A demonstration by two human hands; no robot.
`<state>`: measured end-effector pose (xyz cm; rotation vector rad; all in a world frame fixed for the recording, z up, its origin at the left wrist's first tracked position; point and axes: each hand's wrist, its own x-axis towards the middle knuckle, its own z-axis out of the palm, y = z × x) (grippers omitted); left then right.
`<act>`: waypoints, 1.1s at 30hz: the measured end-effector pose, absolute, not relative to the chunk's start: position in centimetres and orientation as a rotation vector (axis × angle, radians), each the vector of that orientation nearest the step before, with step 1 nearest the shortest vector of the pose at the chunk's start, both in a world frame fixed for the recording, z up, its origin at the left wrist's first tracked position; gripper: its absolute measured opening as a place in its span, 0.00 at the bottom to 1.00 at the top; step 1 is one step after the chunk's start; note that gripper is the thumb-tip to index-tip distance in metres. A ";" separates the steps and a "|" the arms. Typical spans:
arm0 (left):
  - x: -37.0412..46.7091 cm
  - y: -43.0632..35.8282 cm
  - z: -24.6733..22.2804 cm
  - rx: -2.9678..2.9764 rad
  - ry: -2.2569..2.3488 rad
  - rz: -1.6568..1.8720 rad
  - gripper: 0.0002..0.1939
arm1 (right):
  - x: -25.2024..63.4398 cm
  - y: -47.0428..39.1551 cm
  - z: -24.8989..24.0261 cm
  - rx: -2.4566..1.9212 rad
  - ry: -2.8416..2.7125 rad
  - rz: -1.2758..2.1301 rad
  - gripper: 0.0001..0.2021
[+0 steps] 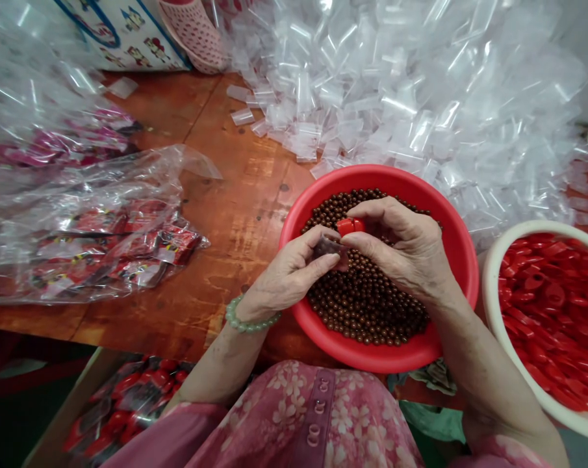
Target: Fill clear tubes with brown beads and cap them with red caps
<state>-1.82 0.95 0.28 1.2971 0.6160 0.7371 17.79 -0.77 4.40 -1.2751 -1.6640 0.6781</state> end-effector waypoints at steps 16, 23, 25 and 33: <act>-2.1 1.1 0.5 1.429 0.723 0.639 0.08 | 18.2 -1.0 4.5 -1.108 -2.309 0.341 0.32; -1.8 1.2 0.4 1.290 0.709 0.623 0.09 | 16.2 -1.9 2.9 -1.282 -2.442 -0.069 0.40; -1.7 1.2 0.3 1.263 0.699 0.644 0.10 | 15.7 -1.8 2.7 -1.289 -2.455 -0.203 0.40; -1.4 1.0 0.2 1.200 0.661 0.685 0.18 | 15.8 -1.1 1.7 -1.140 -2.452 -0.323 0.40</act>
